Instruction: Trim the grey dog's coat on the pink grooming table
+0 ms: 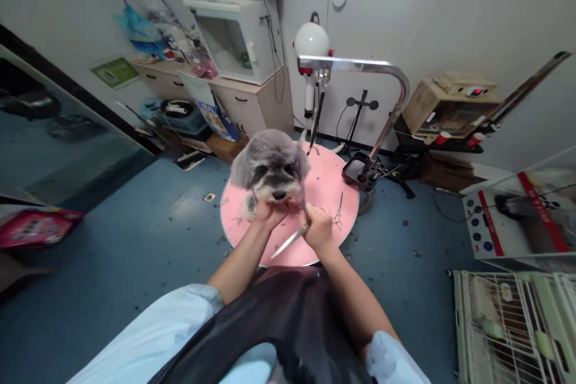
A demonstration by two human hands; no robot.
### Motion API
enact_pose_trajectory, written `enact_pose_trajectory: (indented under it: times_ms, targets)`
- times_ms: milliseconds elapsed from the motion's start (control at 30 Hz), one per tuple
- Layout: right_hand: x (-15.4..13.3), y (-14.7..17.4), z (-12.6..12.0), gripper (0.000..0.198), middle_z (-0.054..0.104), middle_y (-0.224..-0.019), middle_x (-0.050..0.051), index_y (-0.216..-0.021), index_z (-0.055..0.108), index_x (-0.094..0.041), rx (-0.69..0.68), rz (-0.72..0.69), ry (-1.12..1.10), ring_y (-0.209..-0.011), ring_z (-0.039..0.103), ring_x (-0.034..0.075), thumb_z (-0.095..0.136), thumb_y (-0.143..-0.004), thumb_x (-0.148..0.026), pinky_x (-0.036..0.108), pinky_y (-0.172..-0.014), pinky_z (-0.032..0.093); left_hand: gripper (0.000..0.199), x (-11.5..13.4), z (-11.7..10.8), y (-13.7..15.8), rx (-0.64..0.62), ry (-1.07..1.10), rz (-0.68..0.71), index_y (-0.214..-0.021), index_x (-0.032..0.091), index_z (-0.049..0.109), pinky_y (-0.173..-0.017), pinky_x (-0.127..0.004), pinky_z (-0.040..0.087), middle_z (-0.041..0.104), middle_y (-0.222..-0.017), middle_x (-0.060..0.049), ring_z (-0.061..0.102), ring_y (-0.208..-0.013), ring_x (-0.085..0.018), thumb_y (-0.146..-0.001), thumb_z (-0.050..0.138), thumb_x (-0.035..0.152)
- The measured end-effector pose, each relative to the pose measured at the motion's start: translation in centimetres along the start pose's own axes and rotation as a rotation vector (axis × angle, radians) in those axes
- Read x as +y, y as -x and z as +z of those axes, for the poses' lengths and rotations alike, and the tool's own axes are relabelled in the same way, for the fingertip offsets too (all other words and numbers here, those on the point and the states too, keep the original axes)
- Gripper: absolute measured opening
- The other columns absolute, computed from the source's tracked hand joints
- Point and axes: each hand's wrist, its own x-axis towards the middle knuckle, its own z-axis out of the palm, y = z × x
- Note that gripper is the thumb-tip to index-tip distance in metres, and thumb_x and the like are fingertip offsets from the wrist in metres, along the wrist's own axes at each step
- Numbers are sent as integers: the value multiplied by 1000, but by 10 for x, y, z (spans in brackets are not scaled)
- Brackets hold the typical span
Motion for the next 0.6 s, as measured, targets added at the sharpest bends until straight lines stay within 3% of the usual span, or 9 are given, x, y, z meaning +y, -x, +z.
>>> enact_pose_trajectory:
  times_ms: [100, 233, 333, 467, 600]
  targets:
    - [17, -1, 22, 20, 52, -55, -3, -73, 66, -20, -159, 190, -122, -52, 44, 14, 49, -84, -23, 27, -58, 34, 24, 7, -5, 4, 50, -12, 2, -74, 15, 67, -64, -30, 56, 70, -73, -5, 64, -64, -17, -58, 84, 16]
    - [35, 15, 22, 23, 51, -53, -3, -73, 69, -18, -183, 514, -243, -50, 44, 14, 51, -82, -30, 25, -51, 33, 42, 8, -7, 6, 57, -55, 27, -87, 14, 71, -65, -28, 56, 73, -83, -6, 68, -74, -19, -52, 93, 19]
    - [33, -1, 9, 30, 51, -55, -3, -78, 71, -17, -142, 478, -369, -52, 46, 14, 51, -87, -38, 25, -51, 35, 53, 0, -11, 4, 95, -95, 85, -93, 13, 71, -67, -27, 56, 74, -88, -7, 69, -80, -20, -49, 98, 22]
    - [33, -42, 4, 30, 49, -57, -3, -73, 69, -18, -276, 285, -475, -56, 46, 13, 51, -85, -39, 24, -53, 35, 54, -12, -24, 2, 265, -184, 150, -93, 13, 71, -62, -24, 52, 73, -85, -6, 66, -73, -16, -46, 97, 19]
    - [69, -25, -11, 37, 53, -54, -3, -91, 79, -16, -339, 466, -408, -53, 47, 16, 54, -75, -38, 27, -54, 41, 33, -16, -35, 10, 362, -381, 252, -76, 14, 71, -62, -24, 47, 68, -70, -2, 60, -67, -15, -50, 91, 17]
